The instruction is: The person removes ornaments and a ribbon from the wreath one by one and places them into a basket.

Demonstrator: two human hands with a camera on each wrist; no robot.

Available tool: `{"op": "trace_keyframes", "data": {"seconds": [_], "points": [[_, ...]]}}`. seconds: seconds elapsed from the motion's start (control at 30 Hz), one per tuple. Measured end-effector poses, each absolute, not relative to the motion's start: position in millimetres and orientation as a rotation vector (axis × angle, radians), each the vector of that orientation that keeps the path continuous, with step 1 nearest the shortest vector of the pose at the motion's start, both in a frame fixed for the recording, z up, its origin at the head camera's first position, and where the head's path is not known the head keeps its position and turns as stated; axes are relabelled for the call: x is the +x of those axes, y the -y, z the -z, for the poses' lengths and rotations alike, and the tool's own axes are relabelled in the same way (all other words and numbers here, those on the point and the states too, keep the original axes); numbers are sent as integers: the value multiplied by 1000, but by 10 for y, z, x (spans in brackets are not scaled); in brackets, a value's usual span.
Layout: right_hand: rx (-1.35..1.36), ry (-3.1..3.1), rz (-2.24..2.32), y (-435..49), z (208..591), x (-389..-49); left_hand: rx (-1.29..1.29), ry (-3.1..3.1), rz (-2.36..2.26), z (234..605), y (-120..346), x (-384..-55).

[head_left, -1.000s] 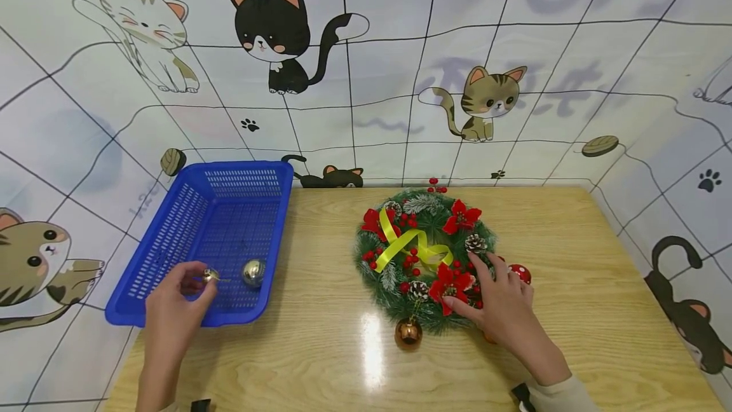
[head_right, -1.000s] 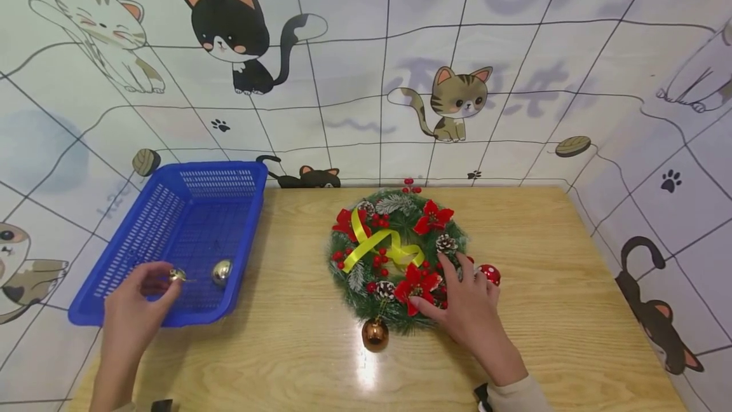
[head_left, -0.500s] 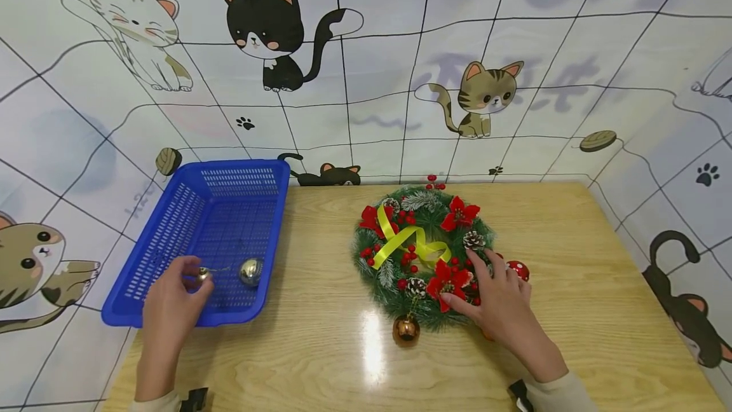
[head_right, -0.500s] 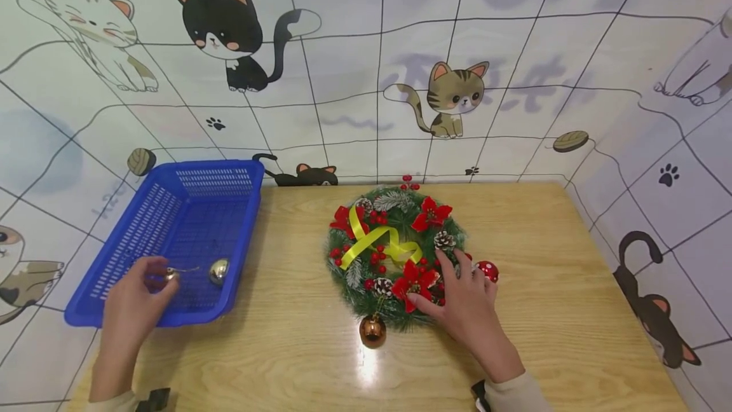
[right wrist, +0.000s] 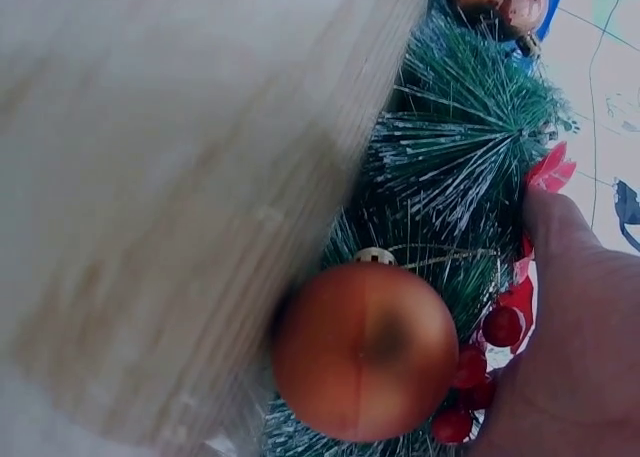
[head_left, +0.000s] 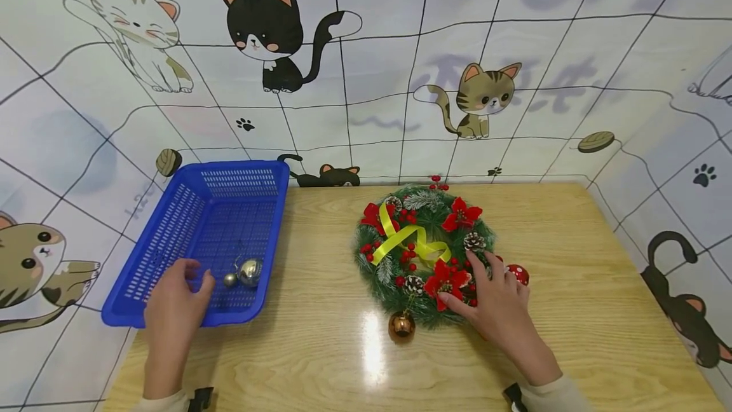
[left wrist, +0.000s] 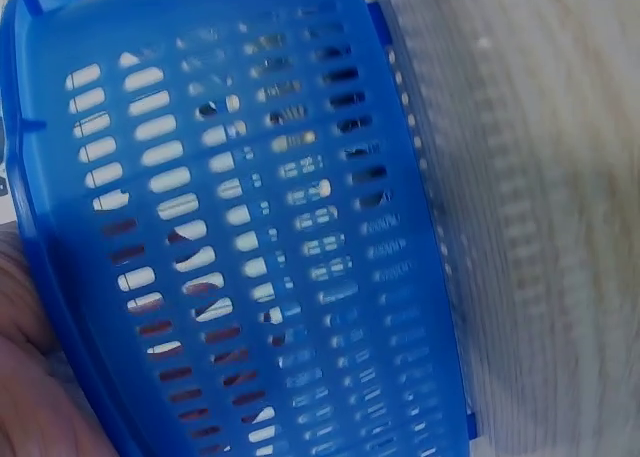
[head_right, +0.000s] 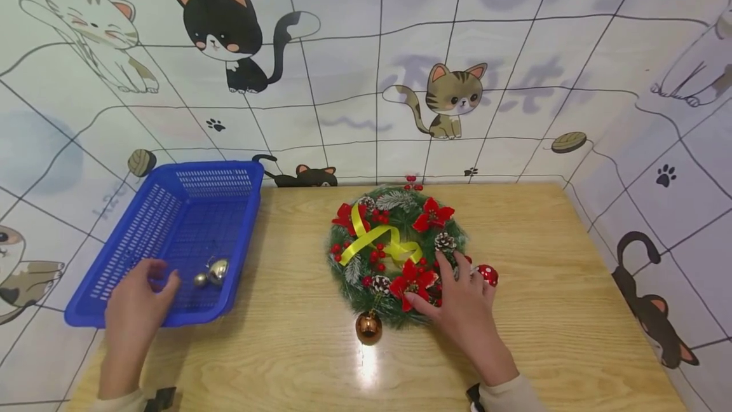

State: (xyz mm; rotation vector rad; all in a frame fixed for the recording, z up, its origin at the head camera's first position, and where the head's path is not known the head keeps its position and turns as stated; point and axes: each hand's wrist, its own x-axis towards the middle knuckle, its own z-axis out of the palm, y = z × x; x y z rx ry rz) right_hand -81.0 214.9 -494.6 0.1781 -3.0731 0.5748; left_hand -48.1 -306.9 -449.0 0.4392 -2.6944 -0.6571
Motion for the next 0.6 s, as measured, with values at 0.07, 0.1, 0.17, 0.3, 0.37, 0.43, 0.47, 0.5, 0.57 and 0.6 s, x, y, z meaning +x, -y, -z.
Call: {"op": "trace_keyframes", "data": {"seconds": [0.07,0.1,0.17,0.3,0.37,0.43,0.47,0.5,0.57,0.6], "points": [[167,3061,-568,-2130,4947,-800,417,2659,677,4494,3027,-472],[162,3057,-562,-2123,4946,-797,406,2644,687,4496,3003,-469],[149,3054,-558,-2108,4941,-791,382,2618,715,4495,2958,-468],[132,3061,-545,-2085,4933,-781,338,2555,769,4505,2885,-469],[128,3067,-542,-2078,4937,-777,307,2517,790,4516,2848,-471],[125,3069,-538,-2074,4943,-772,265,2481,811,4526,2799,-471],[126,3068,-536,-2074,4947,-770,237,2465,821,4535,2770,-470],[128,3066,-536,-2074,4949,-767,206,2451,830,4540,2735,-471],[130,3060,-540,-2074,4952,-762,139,2421,846,4556,2660,-468],[129,3056,-541,-2074,4955,-761,96,2405,850,4566,2623,-469]]}}
